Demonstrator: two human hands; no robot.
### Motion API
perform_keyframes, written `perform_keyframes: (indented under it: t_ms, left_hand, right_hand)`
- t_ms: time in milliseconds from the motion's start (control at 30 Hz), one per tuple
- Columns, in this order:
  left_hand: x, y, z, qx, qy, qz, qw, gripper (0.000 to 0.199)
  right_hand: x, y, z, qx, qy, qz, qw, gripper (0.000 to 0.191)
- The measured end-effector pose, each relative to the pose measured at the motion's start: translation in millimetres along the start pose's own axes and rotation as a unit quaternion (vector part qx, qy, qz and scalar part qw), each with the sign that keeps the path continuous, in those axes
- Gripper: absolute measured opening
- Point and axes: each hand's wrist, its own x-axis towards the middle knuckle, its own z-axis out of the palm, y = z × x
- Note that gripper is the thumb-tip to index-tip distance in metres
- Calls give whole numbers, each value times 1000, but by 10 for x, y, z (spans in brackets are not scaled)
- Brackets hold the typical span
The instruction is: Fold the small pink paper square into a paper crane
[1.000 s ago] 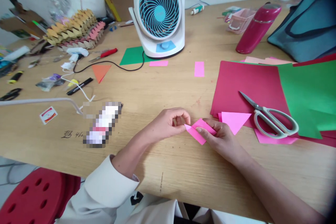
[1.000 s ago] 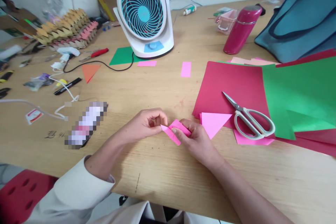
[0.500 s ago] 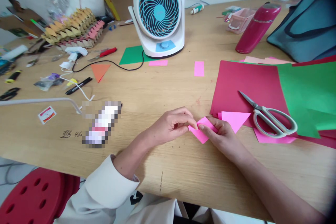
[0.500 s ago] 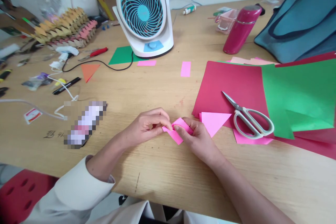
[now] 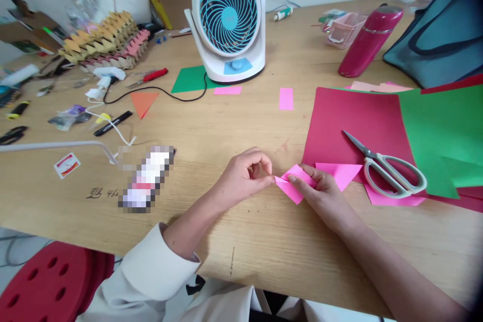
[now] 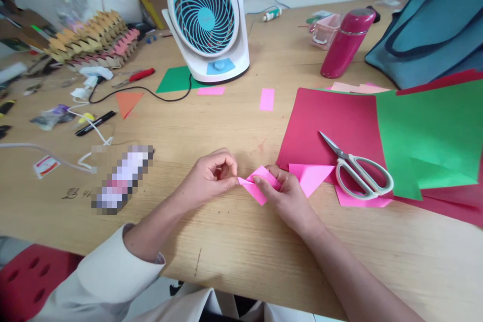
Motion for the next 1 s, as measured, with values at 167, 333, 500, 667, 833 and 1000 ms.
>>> perform_keyframes:
  t_ms: [167,333,500,667,833,1000]
  left_hand:
    - [-22,4,111,5,66,33,997,8]
    - [-42,-21,206,12,102,77,992,3]
    - [-63,2,230,7,89,80,993,9]
    - [-78,16,324,-17,137,43,990,13]
    - [-105,-31,435,-54,188,14,981,21]
    - [-134,-46,477,-89,172,24,981,16]
  right_hand:
    - [3,11,44,18,46,7,999,34]
    - [11,31,65,30,90,-8,995,35]
    - [0,68,76,39,100,-21,994,33]
    - [-37,102,131,44,106,-67,991,25]
    - [-43,92,204,44,102,-71,991,24]
    - [-23,113,209,88,117,-56,988,25]
